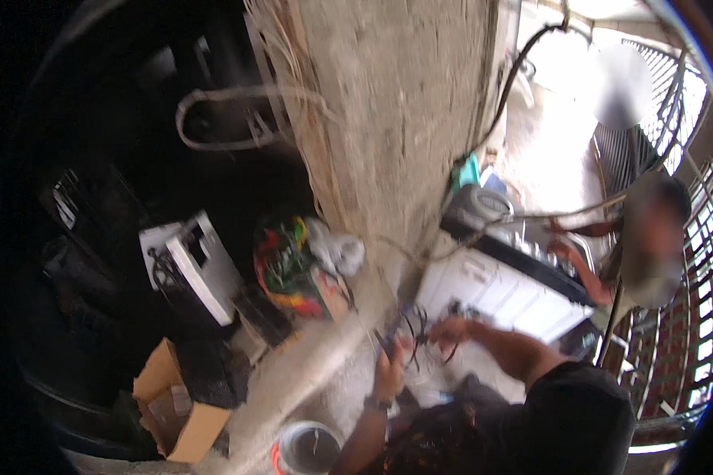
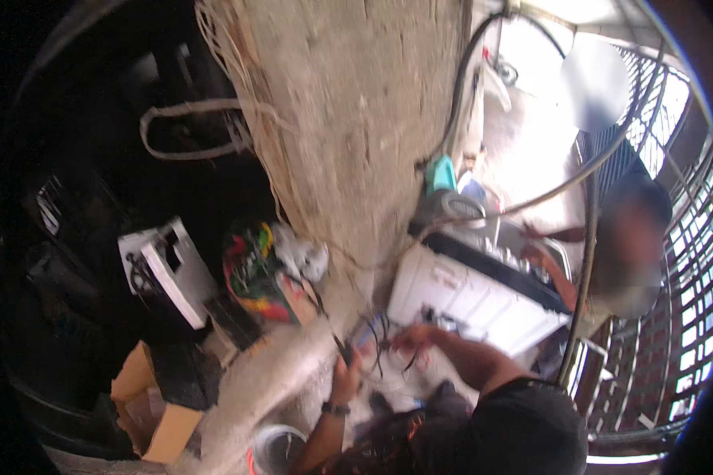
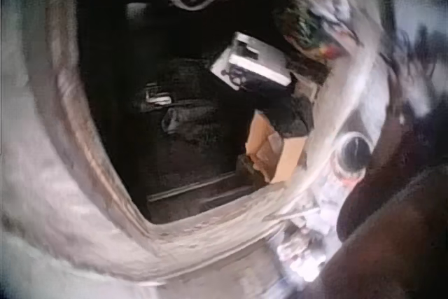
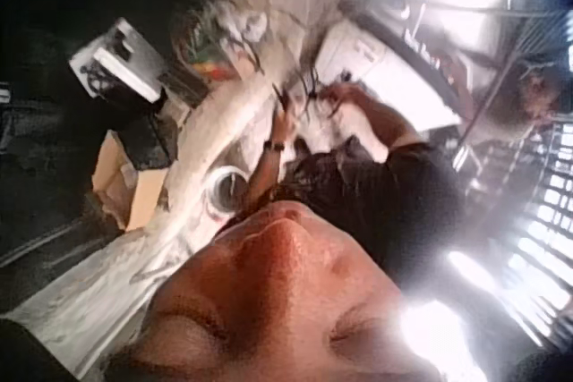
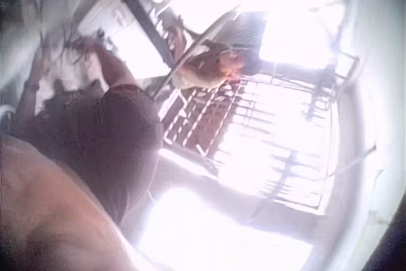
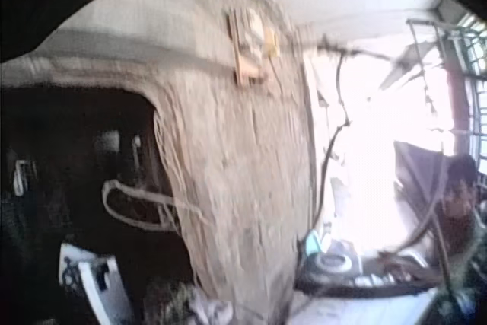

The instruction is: The person connects wires at the back of a washing machine by hand. They use a multimeter to check the voltage at a power outlet on the wall before returning to connect and secure multiple wires on the machine.

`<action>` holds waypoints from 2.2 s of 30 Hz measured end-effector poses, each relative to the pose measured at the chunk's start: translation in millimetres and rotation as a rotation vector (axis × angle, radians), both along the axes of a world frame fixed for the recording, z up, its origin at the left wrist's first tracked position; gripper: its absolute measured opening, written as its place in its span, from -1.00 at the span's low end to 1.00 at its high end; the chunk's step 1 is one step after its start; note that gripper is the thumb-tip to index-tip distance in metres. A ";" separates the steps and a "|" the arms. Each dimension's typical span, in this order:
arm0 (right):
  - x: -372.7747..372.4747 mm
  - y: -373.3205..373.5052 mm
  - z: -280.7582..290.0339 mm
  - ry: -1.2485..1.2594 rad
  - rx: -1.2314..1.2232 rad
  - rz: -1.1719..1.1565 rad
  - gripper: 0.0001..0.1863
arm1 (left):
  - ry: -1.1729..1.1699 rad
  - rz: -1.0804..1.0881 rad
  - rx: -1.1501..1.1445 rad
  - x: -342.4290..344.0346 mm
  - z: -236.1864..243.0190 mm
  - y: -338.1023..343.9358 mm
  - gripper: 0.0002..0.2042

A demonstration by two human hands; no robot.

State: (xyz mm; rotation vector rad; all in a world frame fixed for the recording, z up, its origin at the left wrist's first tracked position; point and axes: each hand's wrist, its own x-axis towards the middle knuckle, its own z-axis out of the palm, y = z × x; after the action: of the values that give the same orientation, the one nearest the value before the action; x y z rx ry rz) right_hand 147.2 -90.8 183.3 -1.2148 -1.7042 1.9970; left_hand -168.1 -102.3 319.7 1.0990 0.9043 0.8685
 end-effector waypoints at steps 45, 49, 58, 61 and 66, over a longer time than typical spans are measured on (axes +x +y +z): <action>412.7 152.0 281.2 0.062 1.013 -0.925 -0.58 | -0.216 -0.290 -0.066 252.5 -138.2 105.7 -0.77; 432.6 194.9 292.5 -0.066 1.236 -0.905 -0.60 | -0.153 -0.144 -0.117 281.6 -81.9 115.0 -0.75; 451.5 271.6 486.4 -0.044 1.835 -0.824 -0.63 | -0.198 0.303 -0.035 350.3 2.9 92.4 -0.79; 445.8 308.0 561.8 -0.057 1.969 -0.837 -0.63 | -0.165 0.434 0.044 371.8 16.9 79.4 -0.78; 416.4 370.9 686.9 -0.009 2.258 -0.868 -0.66 | -0.109 0.597 0.126 390.1 43.3 66.1 -0.76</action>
State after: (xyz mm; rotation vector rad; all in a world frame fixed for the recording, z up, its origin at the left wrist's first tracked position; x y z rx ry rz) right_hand 563.6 280.2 870.3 -0.5428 -1.5205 -0.7120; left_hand 222.0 -36.2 363.0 0.8828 1.1180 1.4774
